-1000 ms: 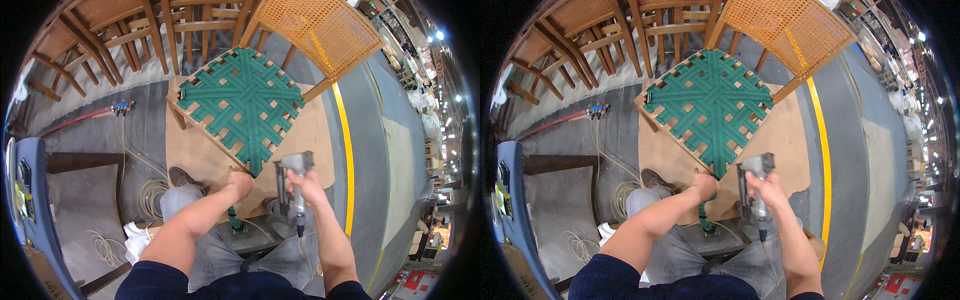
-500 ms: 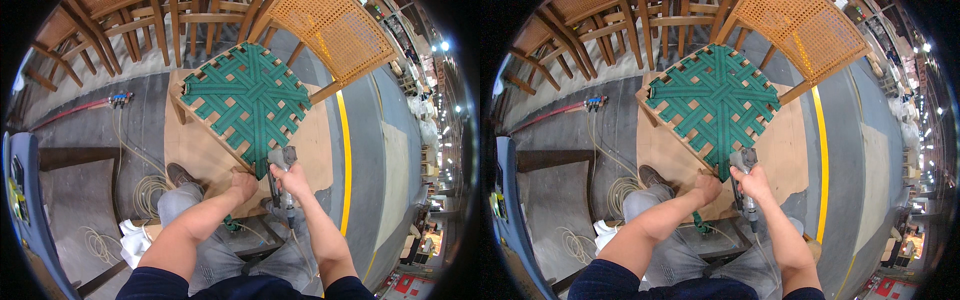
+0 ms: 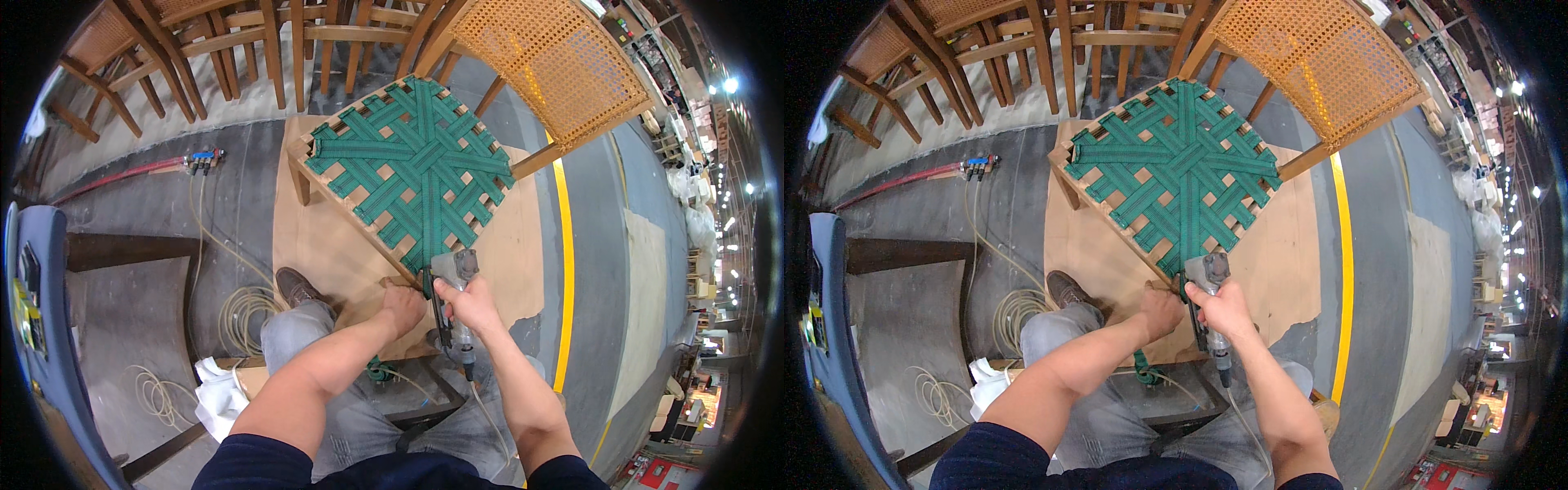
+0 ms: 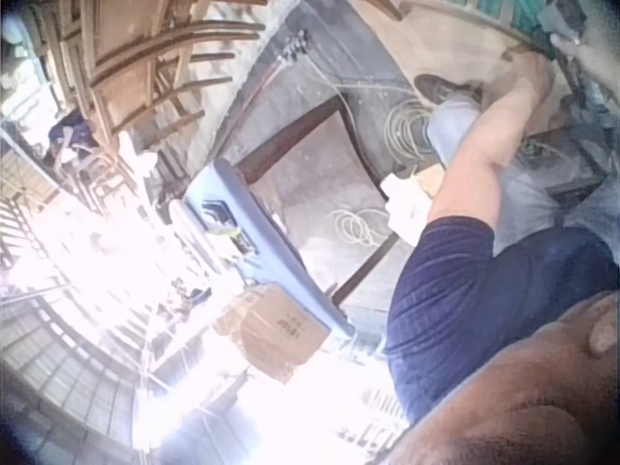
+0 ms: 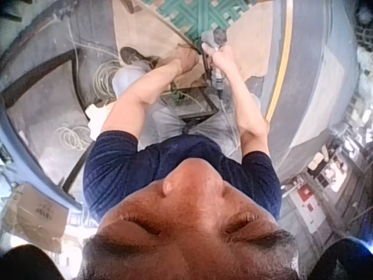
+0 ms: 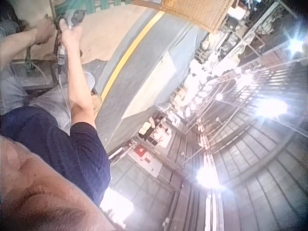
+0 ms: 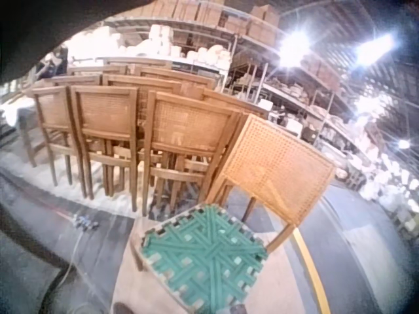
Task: The person weaves green straps into a chair seat, staples them with a pneumatic stapler, trims excess with scissors, then places and staples a white fabric sheet over the seat. The finished chair is moved to a staging area.
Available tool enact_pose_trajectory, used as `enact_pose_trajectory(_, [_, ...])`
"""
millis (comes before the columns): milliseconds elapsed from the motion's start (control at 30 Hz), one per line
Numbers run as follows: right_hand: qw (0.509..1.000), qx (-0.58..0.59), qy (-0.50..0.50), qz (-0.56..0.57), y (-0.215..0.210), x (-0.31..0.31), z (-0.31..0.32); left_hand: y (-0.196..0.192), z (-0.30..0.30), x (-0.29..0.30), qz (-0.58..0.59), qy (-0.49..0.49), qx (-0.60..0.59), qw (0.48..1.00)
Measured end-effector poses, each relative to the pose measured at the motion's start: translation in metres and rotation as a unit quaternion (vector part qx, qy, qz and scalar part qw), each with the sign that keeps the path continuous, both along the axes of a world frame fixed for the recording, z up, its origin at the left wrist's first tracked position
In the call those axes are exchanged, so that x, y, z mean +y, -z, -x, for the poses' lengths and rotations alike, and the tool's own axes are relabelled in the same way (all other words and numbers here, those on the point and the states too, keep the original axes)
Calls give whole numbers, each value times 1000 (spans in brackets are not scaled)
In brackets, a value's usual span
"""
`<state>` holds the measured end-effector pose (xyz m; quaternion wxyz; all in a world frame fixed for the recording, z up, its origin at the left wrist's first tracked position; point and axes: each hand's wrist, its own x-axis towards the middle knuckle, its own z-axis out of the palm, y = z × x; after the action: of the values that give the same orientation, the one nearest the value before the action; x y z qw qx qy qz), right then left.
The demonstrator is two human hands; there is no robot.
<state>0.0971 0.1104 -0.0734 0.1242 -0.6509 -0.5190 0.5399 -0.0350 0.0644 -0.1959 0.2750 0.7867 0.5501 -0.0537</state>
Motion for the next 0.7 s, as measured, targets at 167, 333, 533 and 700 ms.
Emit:
enact_pose_trajectory(167, [999, 42, 27, -23, -5, -6, -9, 6, 3, 3, 71, -55, -33, 995])
enact_pose_trajectory(333, [989, 94, 110, -42, -29, -28, -55, -48, 19, 8, 252, -162, -230, 926])
enact_pose_trajectory(533, [988, 87, 120, -42, -34, -34, -79, -68, 61, 35, 320, -350, -534, 700])
enact_pose_trajectory(700, [992, 85, 84, -28, -27, -21, -64, -80, 57, 89, 247, -394, -496, 734])
